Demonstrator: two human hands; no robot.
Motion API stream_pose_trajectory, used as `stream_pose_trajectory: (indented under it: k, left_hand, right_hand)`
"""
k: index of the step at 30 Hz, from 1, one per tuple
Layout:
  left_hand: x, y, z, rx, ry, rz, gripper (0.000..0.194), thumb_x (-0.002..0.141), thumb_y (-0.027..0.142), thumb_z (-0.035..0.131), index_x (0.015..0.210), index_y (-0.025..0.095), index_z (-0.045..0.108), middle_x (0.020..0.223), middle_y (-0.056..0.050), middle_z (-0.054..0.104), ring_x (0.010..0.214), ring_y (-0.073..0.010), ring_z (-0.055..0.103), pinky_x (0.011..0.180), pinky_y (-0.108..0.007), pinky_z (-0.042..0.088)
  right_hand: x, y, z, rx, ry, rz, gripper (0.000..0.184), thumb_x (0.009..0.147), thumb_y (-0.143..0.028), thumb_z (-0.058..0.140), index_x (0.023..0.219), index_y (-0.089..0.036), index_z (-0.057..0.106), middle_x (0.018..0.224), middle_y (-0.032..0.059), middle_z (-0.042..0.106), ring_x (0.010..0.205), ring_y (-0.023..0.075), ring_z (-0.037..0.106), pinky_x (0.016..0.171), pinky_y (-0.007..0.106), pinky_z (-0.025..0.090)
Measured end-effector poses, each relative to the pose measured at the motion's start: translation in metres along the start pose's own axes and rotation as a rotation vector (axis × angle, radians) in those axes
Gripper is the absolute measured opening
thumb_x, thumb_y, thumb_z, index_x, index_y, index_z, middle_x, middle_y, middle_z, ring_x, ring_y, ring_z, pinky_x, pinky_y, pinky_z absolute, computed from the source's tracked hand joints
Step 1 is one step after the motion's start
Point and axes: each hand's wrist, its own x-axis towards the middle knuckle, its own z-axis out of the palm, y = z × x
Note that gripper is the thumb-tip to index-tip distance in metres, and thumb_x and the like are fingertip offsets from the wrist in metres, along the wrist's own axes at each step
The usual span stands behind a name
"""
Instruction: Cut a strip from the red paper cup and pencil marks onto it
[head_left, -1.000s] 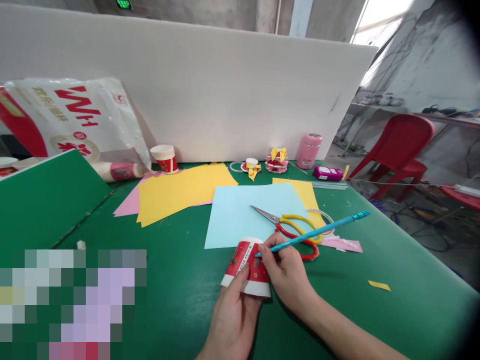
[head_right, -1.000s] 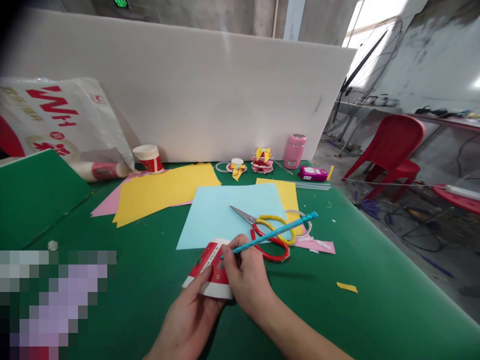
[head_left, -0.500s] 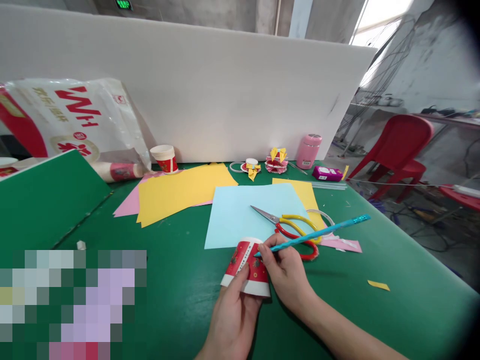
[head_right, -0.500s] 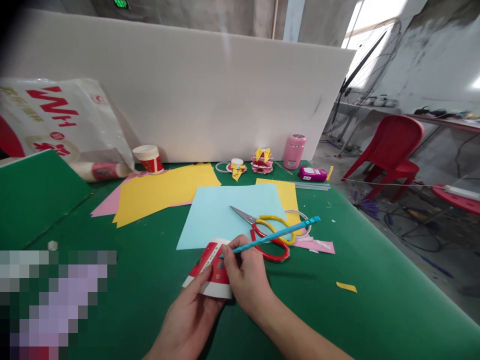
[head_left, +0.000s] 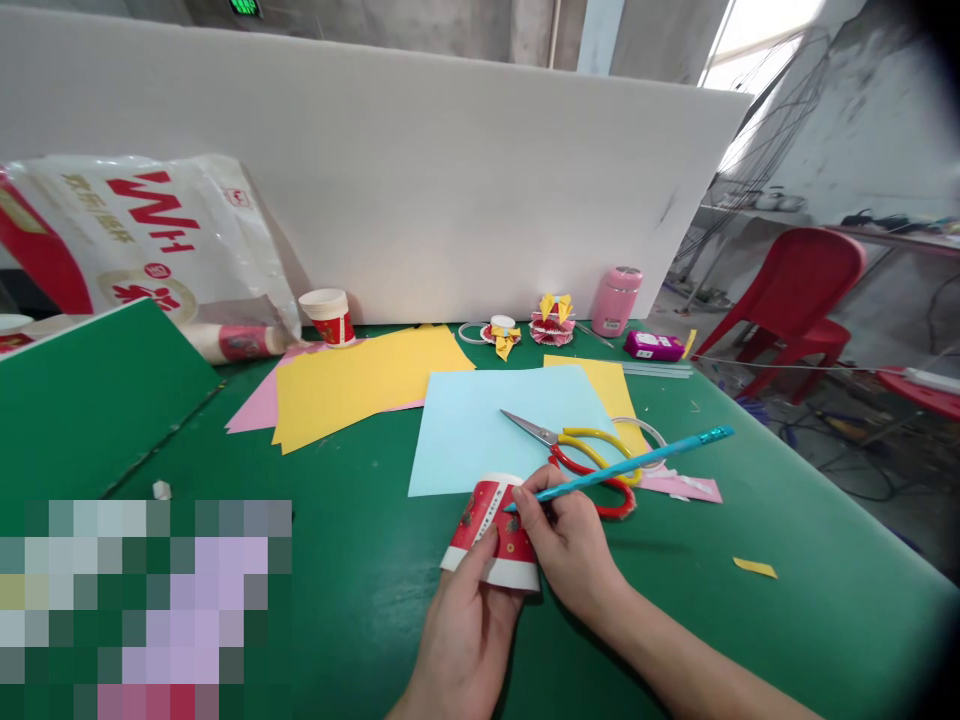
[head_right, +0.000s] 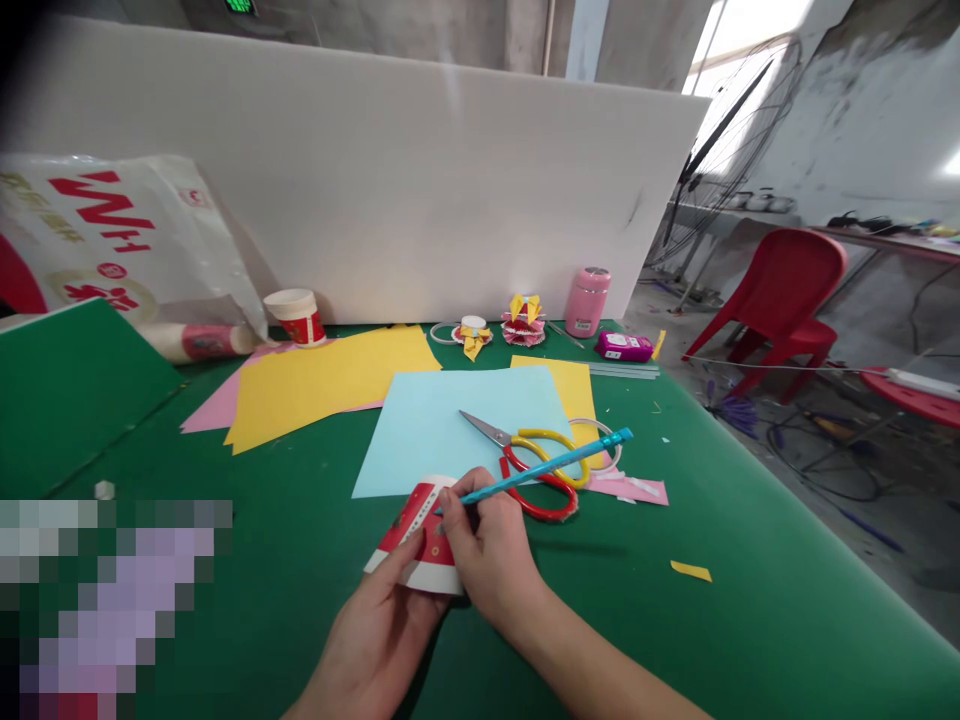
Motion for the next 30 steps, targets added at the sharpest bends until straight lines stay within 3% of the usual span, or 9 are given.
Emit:
stream_pose_trajectory:
  k: [30]
  left_hand:
    - [0.001, -0.0005, 0.0002, 0.012, 0.052, 0.003, 0.028, 0.079, 0.014, 0.052, 0.106, 0.014, 0.058, 0.106, -0.012, 0.065, 0.103, -0.0239, 0.056, 0.089, -0.037, 0.045]
  right_hand:
    - [-0.0005, 0.0037, -0.0011, -0.076, 0.04, -0.016, 0.015, 0.084, -0.022, 0.043, 0.069, -0.02, 0.041, 0.054, -0.0049, 0.043, 0.047, 0.0101, 0.04, 0.043, 0.02, 0.032]
